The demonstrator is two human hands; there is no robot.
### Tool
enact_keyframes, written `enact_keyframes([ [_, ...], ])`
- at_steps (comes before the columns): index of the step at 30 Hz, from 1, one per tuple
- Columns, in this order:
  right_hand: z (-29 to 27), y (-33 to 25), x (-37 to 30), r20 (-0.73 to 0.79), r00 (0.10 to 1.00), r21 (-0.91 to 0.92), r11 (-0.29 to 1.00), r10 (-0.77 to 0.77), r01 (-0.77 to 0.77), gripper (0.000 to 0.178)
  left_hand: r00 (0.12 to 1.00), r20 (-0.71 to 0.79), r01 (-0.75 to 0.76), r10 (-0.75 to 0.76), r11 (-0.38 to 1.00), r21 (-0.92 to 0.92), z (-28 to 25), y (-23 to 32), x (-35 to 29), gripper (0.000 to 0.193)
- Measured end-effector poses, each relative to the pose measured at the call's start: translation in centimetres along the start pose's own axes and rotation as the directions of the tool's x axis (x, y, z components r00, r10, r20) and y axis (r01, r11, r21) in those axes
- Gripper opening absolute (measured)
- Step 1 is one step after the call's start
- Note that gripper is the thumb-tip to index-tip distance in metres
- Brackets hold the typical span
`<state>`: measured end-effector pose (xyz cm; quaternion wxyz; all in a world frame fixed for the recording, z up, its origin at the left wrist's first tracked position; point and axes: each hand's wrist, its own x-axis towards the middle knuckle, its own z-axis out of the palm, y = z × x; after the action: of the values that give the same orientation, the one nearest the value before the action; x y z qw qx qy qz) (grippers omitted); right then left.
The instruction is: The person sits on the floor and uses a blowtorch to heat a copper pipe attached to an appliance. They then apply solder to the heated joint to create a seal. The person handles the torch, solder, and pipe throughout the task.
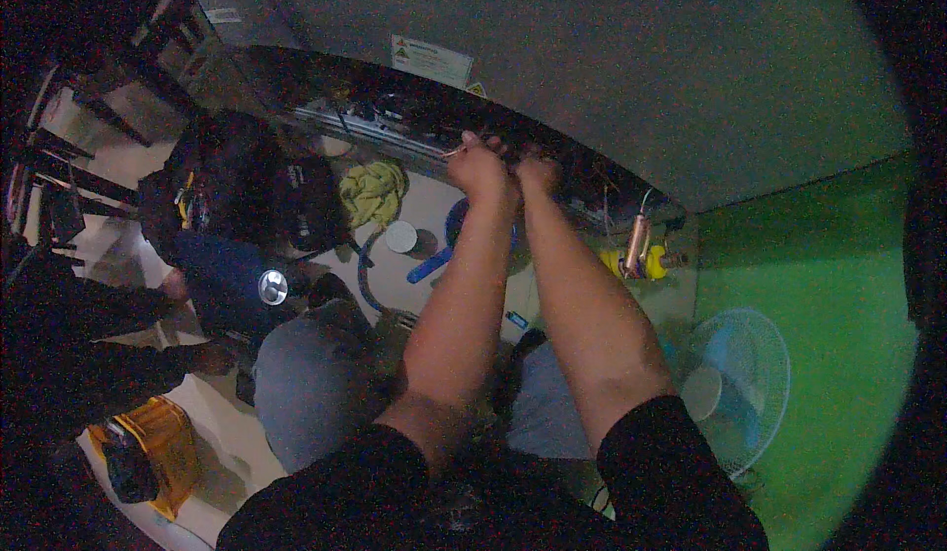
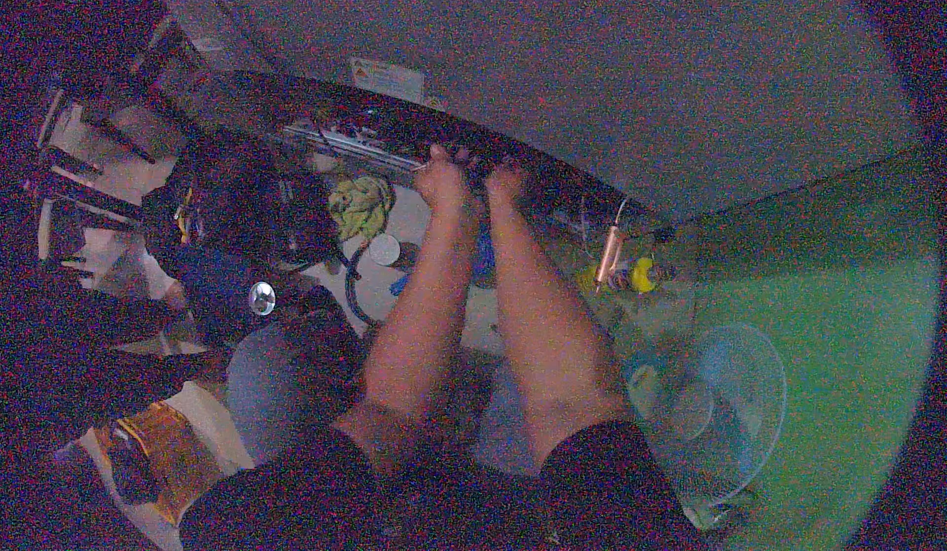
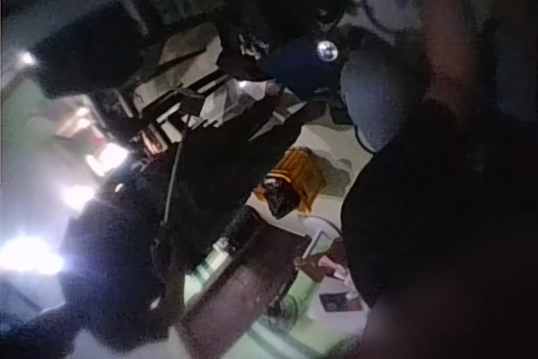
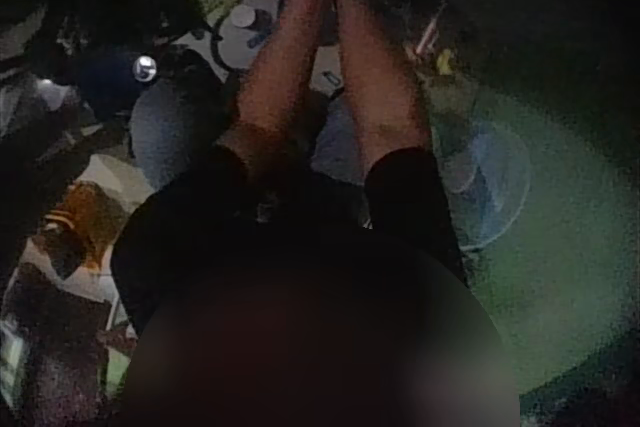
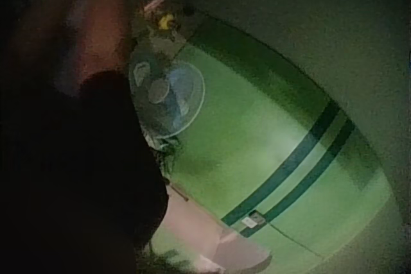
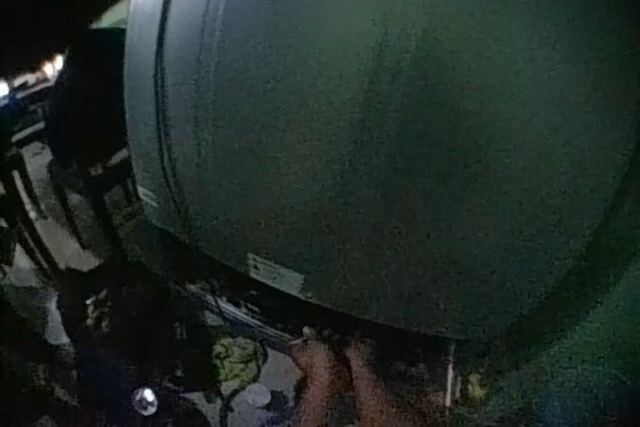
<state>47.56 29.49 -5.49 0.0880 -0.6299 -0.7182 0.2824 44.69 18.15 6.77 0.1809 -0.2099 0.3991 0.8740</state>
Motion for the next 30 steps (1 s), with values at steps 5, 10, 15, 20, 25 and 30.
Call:
enact_keyframes([
  [5,-1.4,-0.3,-2.0,0.105,0.979,0.376,0.904,0.177,-0.204,0.054,0.976,0.058,0.210,-0.208,0.976,-0.046,-1.1,0.5,2.1,0.020],
  [10,-0.9,-1.3,-3.7,-0.071,0.992,0.544,0.838,0.101,-0.046,0.049,0.976,-0.013,0.217,-0.218,0.976,-0.029,-1.0,0.7,3.5,0.018],
  [15,-0.2,-1.6,-3.9,-0.224,0.959,0.389,0.918,0.173,-0.074,0.046,0.967,0.040,0.250,-0.250,0.968,0.008,-1.6,1.1,4.2,0.020],
  [20,-1.5,-1.4,-3.8,0.043,0.973,0.589,0.781,0.228,-0.209,0.044,0.952,0.133,0.266,-0.275,0.960,0.086,-2.4,1.4,5.1,0.024],
  [25,-2.8,-2.2,-5.0,0.124,0.968,0.652,0.717,0.220,-0.246,0.039,0.962,0.085,0.249,-0.260,0.961,0.123,-2.1,1.2,5.2,0.026],
  [30,-5.2,-2.6,-7.3,0.383,0.916,0.758,0.527,0.120,-0.385,0.025,0.961,0.223,0.165,-0.164,0.986,0.014,-3.0,0.7,3.7,0.024],
])
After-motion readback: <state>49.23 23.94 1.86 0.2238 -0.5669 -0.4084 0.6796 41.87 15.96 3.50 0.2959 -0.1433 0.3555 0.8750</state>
